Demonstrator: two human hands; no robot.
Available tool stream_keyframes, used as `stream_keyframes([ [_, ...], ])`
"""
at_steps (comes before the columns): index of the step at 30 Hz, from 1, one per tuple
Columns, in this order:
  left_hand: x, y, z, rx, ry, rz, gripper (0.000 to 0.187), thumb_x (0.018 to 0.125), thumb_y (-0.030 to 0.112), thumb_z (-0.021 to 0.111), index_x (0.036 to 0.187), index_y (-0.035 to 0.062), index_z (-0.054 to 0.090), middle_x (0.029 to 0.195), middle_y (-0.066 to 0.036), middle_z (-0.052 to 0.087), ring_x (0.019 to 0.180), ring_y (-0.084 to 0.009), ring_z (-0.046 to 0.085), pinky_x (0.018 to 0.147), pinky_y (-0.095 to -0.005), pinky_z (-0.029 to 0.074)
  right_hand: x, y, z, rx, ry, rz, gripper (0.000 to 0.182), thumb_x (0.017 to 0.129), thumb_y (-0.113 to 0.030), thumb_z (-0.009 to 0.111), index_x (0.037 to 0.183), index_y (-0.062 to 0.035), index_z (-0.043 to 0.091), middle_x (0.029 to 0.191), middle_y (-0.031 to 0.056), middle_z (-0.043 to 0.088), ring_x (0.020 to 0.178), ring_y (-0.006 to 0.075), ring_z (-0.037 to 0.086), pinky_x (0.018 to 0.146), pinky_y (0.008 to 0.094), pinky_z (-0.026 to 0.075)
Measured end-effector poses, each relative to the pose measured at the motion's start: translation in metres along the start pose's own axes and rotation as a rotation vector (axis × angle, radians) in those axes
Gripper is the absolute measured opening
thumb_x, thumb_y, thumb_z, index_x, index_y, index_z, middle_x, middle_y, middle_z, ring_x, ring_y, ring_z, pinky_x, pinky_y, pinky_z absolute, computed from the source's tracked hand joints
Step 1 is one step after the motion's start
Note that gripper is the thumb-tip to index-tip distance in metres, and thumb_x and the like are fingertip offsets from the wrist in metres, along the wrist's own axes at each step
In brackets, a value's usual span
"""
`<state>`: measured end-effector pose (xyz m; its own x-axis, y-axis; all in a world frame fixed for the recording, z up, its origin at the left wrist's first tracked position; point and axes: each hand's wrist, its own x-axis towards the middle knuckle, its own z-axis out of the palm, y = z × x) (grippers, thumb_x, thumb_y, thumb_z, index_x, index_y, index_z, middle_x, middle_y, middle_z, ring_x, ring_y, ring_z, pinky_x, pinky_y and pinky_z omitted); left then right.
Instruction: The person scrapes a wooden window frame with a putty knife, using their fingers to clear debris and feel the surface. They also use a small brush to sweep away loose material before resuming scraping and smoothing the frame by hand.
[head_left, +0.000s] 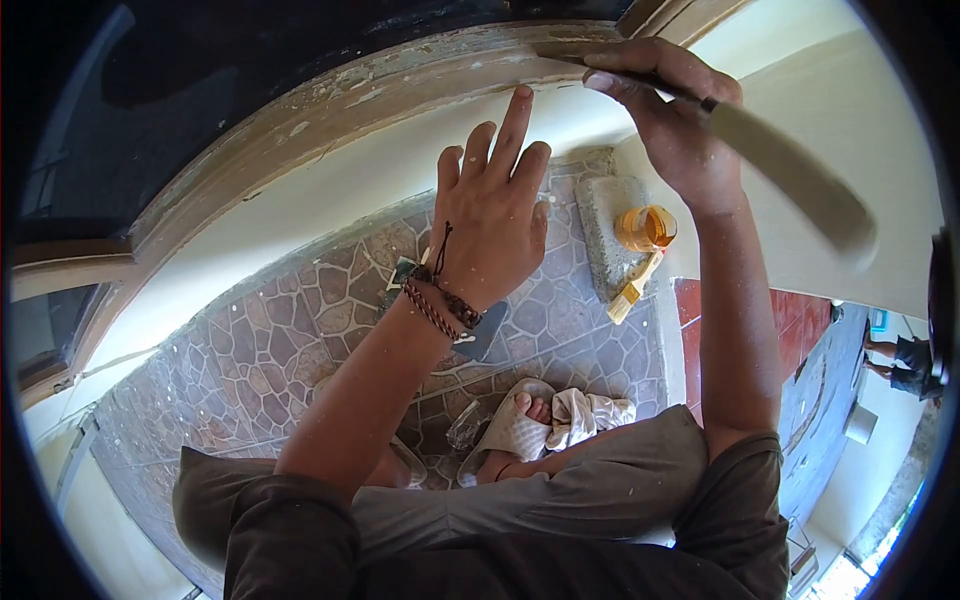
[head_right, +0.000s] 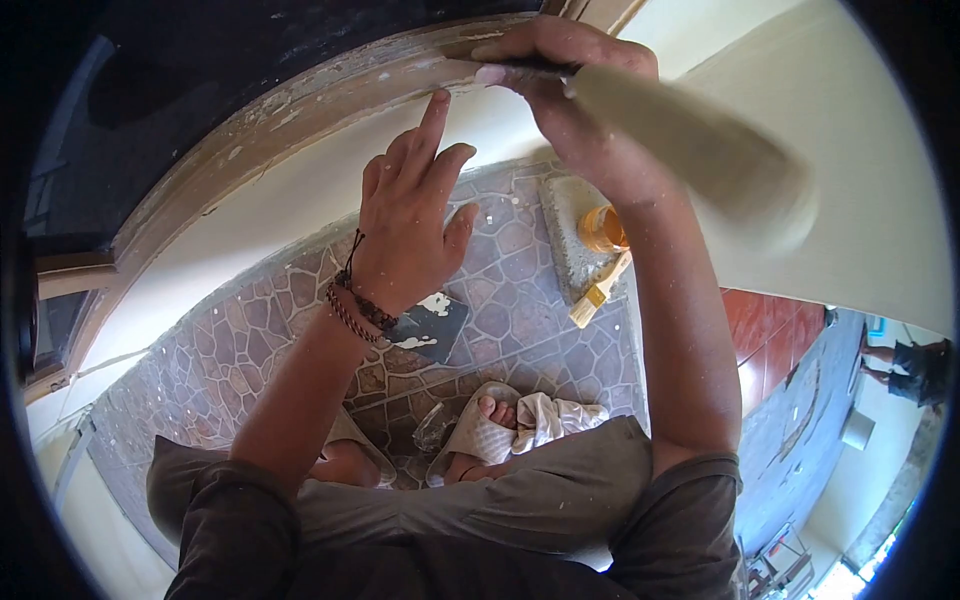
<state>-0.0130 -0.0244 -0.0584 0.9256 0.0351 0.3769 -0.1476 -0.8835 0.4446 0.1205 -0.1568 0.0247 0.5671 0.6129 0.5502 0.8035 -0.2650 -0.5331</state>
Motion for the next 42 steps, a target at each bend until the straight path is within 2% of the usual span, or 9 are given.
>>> stream_keyframes([
  [6,0.004,0.003,-0.005,0.039,0.06,0.019,0.05,0.071,0.01,0.074,0.116,0.0032,0.052,0.157,-0.017,0.019,0.124,-0.0333,0.042,0.094,-0.0464,0.036,0.003,0.003,-0.003,-0.054,-0.029,-0.003,0.017,0.081,-0.011,0.076,0.093,-0.0025,0.069,0.085,0.0039,0.07,0.077,0.0104,0.064,0.073,0.0261,0.052],
  [10,0.007,0.003,-0.01,0.053,0.063,0.006,0.054,0.073,0.013,0.073,0.122,0.0037,0.053,0.158,-0.016,0.019,0.125,-0.0312,0.044,0.097,-0.0472,0.037,0.008,0.014,-0.006,0.092,-0.057,0.089,0.018,0.083,-0.015,0.075,0.095,-0.0037,0.069,0.089,0.0041,0.069,0.083,0.0117,0.064,0.077,0.0248,0.052],
  [12,0.009,0.003,-0.014,0.051,0.032,0.0,0.053,0.073,0.013,0.073,0.121,0.0038,0.054,0.157,-0.015,0.02,0.125,-0.0303,0.044,0.098,-0.0463,0.037,0.006,0.012,-0.006,0.05,-0.07,-0.032,0.015,0.082,-0.012,0.075,0.094,-0.0036,0.069,0.086,0.0043,0.069,0.08,0.0123,0.065,0.076,0.0254,0.053],
  [22,0.01,-0.001,-0.012,0.03,0.054,0.014,0.05,0.072,0.012,0.073,0.118,0.0031,0.055,0.156,-0.016,0.023,0.126,-0.0298,0.044,0.098,-0.0439,0.037,0.002,-0.001,-0.003,-0.097,-0.016,-0.121,0.014,0.079,-0.007,0.077,0.091,-0.0033,0.071,0.079,0.0053,0.07,0.073,0.0125,0.066,0.069,0.0252,0.054],
  [24,0.012,-0.002,-0.011,-0.048,0.125,0.059,0.042,0.07,0.009,0.074,0.107,0.0032,0.055,0.155,-0.017,0.023,0.121,-0.0331,0.046,0.091,-0.0448,0.037,0.002,0.001,-0.003,-0.108,-0.011,-0.128,0.014,0.079,-0.006,0.076,0.092,-0.0038,0.071,0.079,0.0054,0.07,0.072,0.0126,0.066,0.068,0.0253,0.054],
  [28,0.014,-0.001,-0.012,-0.146,0.166,0.069,0.038,0.071,0.009,0.074,0.104,0.0034,0.055,0.152,-0.019,0.028,0.12,-0.0324,0.047,0.092,-0.0444,0.037,0.003,-0.006,-0.005,-0.139,-0.027,-0.112,0.014,0.079,-0.006,0.076,0.091,-0.0036,0.07,0.081,0.0059,0.07,0.072,0.0133,0.067,0.068,0.0255,0.055],
  [30,0.016,-0.001,-0.013,-0.212,0.186,0.059,0.036,0.071,0.009,0.075,0.1,0.004,0.055,0.148,-0.021,0.033,0.118,-0.0322,0.048,0.092,-0.0448,0.037,0.004,-0.004,-0.005,-0.056,0.0,-0.114,0.012,0.079,-0.008,0.075,0.089,-0.0034,0.07,0.082,0.0071,0.07,0.071,0.018,0.067,0.067,0.0273,0.053],
  [36,0.019,-0.004,-0.02,-0.256,0.169,0.06,0.033,0.071,0.01,0.075,0.096,0.0051,0.054,0.143,-0.02,0.038,0.117,-0.0331,0.049,0.091,-0.0461,0.038,0.004,-0.003,-0.007,-0.087,-0.012,-0.147,0.013,0.079,-0.007,0.076,0.089,-0.0025,0.069,0.081,0.0067,0.07,0.072,0.0143,0.067,0.068,0.0256,0.055],
  [42,0.02,-0.006,-0.023,-0.209,0.175,0.076,0.032,0.071,0.011,0.075,0.094,0.0048,0.054,0.141,-0.019,0.042,0.116,-0.0327,0.049,0.092,-0.0463,0.037,0.006,-0.009,-0.006,-0.079,-0.035,-0.105,0.012,0.078,-0.006,0.075,0.089,-0.0038,0.071,0.083,0.0066,0.07,0.072,0.017,0.067,0.067,0.0273,0.053],
])
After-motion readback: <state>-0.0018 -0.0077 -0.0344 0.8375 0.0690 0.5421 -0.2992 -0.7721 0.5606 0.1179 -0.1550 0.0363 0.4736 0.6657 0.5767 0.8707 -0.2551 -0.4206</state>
